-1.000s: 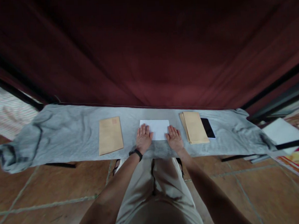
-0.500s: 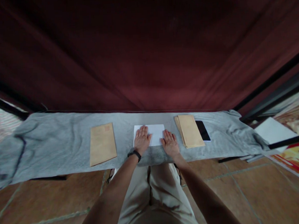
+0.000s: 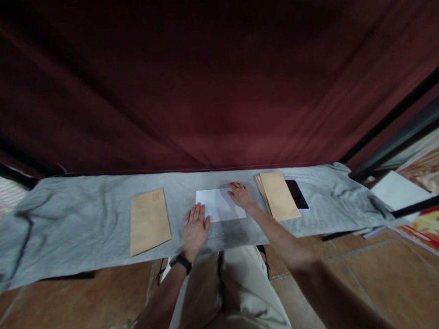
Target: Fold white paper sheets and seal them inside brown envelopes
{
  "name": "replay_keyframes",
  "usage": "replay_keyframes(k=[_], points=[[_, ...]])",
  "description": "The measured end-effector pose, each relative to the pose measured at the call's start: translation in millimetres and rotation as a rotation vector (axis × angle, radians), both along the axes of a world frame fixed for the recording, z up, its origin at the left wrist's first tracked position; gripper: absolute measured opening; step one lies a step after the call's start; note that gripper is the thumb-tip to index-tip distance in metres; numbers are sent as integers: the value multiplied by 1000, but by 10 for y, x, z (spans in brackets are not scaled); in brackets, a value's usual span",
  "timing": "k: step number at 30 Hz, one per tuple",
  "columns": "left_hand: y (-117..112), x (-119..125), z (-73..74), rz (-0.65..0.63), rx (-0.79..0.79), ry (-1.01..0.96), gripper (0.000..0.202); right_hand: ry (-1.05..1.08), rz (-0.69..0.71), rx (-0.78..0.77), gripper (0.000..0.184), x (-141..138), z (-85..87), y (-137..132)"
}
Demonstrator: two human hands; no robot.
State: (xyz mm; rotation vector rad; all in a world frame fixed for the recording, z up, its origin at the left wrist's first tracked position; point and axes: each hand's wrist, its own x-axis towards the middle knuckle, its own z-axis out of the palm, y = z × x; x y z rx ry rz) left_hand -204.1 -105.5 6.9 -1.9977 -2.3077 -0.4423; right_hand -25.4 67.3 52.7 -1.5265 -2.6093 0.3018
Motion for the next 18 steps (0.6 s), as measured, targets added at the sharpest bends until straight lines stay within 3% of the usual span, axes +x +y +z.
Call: replay_keyframes(k=[7,11,14,18], points=[[20,4,55,0,1,0,57,-29,-9,-107,41,-152,31,290],[34,-8,64,16,21,-36,58,31,0,-228,23,-106,100,421],[30,-27,55,31,58,-102,61,138,-27,-313,12,-4,173,422],[5,-64,20,66,156,-269,62,374,-141,-367,15,219,221,251]])
